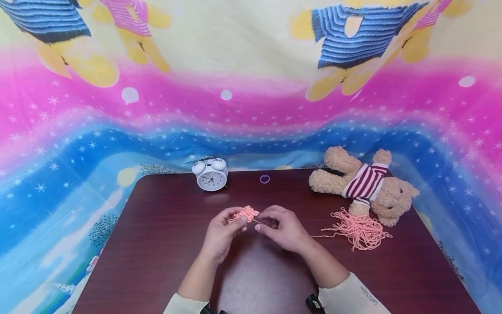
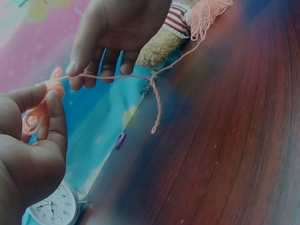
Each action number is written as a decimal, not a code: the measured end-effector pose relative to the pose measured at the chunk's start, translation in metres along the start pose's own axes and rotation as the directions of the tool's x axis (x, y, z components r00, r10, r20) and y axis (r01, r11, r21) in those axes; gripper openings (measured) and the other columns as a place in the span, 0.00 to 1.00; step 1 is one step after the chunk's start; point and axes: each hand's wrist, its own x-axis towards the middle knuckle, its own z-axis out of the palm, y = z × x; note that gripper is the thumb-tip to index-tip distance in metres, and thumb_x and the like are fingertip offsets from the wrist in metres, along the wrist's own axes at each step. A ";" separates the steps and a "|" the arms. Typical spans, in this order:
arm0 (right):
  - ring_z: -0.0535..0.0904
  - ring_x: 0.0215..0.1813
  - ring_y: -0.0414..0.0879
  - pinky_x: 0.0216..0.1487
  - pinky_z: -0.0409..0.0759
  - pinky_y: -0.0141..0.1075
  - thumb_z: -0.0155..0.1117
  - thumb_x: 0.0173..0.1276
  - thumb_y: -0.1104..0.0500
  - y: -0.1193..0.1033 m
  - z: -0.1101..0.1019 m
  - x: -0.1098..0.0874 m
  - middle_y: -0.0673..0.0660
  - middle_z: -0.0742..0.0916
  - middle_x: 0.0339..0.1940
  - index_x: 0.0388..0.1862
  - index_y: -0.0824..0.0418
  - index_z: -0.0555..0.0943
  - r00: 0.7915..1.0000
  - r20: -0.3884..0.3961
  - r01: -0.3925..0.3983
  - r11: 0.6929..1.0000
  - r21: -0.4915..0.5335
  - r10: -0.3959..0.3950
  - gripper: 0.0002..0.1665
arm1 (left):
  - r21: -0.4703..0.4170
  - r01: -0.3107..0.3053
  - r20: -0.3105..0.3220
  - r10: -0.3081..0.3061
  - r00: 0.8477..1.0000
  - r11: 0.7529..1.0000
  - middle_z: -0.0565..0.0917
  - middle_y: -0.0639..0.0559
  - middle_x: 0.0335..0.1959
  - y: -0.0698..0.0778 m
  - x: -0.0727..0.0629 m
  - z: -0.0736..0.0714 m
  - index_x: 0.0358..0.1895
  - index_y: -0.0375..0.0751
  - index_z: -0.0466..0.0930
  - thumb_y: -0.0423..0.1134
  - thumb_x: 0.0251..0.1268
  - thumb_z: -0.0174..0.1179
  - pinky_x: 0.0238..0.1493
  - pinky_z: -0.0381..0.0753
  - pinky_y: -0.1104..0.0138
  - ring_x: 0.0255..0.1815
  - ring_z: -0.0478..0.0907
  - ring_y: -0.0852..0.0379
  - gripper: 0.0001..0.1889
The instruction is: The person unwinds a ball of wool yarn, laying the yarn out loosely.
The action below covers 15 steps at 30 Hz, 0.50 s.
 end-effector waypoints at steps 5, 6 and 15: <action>0.81 0.37 0.38 0.37 0.84 0.37 0.77 0.66 0.55 -0.004 0.002 0.001 0.43 0.86 0.41 0.41 0.54 0.90 1.000 -0.015 -0.013 1.000 -0.008 0.013 0.06 | -0.011 0.008 0.005 -0.008 1.000 1.000 0.85 0.44 0.41 -0.001 0.001 0.002 0.57 0.26 0.79 0.25 0.64 0.68 0.39 0.87 0.68 0.35 0.83 0.57 0.19; 0.81 0.37 0.38 0.37 0.84 0.35 0.76 0.67 0.55 -0.004 0.001 0.001 0.42 0.86 0.41 0.40 0.53 0.90 1.000 -0.017 -0.011 1.000 -0.010 0.011 0.05 | -0.013 0.012 0.004 -0.012 1.000 1.000 0.85 0.44 0.41 -0.001 0.001 0.002 0.57 0.26 0.79 0.25 0.64 0.68 0.39 0.87 0.68 0.35 0.83 0.56 0.19; 0.82 0.39 0.38 0.37 0.82 0.34 0.75 0.68 0.56 0.005 -0.009 -0.003 0.42 0.86 0.39 0.35 0.53 0.90 0.999 -0.052 0.002 1.000 -0.004 -0.002 0.03 | 0.011 0.029 -0.016 -0.029 0.999 1.000 0.86 0.44 0.40 0.000 0.001 -0.003 0.58 0.27 0.79 0.25 0.63 0.69 0.39 0.88 0.68 0.34 0.84 0.57 0.20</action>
